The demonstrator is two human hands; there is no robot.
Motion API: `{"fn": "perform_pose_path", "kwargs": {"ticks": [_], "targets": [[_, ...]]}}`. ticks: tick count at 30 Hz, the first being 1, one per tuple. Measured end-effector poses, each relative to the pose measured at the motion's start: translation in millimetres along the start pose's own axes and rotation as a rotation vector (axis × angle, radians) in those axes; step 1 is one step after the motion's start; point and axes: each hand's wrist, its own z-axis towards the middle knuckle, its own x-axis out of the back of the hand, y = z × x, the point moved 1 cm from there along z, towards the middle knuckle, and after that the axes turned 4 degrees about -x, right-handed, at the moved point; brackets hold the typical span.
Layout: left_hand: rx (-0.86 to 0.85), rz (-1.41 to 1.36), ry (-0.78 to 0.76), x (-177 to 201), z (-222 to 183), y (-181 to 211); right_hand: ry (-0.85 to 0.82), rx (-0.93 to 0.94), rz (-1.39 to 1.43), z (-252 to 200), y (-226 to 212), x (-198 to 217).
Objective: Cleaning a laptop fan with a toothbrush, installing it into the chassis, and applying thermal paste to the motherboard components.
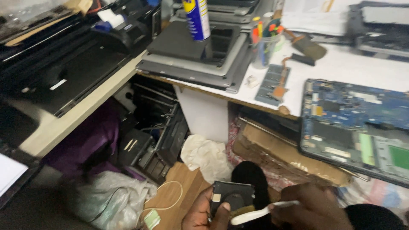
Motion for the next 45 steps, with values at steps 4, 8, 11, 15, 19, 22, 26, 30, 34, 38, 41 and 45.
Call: {"fn": "perform_pose_path", "kwargs": {"ticks": [4,8,11,15,19,22,26,30,34,38,41,45], "targets": [[0.285,0.394,0.14,24,3,30,0.027,-0.223,0.035,37,-44,-5],[0.048,0.075,-0.051,45,10,14,-1.048,-1.013,-0.306,65,-15,-36],[0.147,0.063,0.058,59,17,-1,-0.572,-0.726,-0.004,20,-12,-75],[0.376,0.205,0.23,62,33,25,-0.707,-1.001,0.096,110,-27,-24],[0.059,0.208,0.112,68,38,33,-0.115,-0.325,0.465,88,-20,-63],[0.309,0.218,0.11,78,42,29,-0.524,-0.843,0.215,93,-6,-70],[0.091,0.211,0.051,86,47,29,-0.558,-0.816,-0.001,118,3,-61],[0.363,-0.088,0.122,81,51,42,-0.92,-1.133,-0.341,140,2,-30],[0.356,-0.222,-0.037,70,54,64,-0.258,-0.254,0.231,98,-39,-13],[0.375,-0.125,-0.072,66,49,55,-0.698,-0.594,0.006,128,-13,-40],[0.252,-0.033,-0.136,63,46,37,-0.621,-0.458,0.199,110,-25,-70],[0.466,0.039,-0.035,75,47,39,0.02,-0.13,0.132,102,-32,-43]]}}
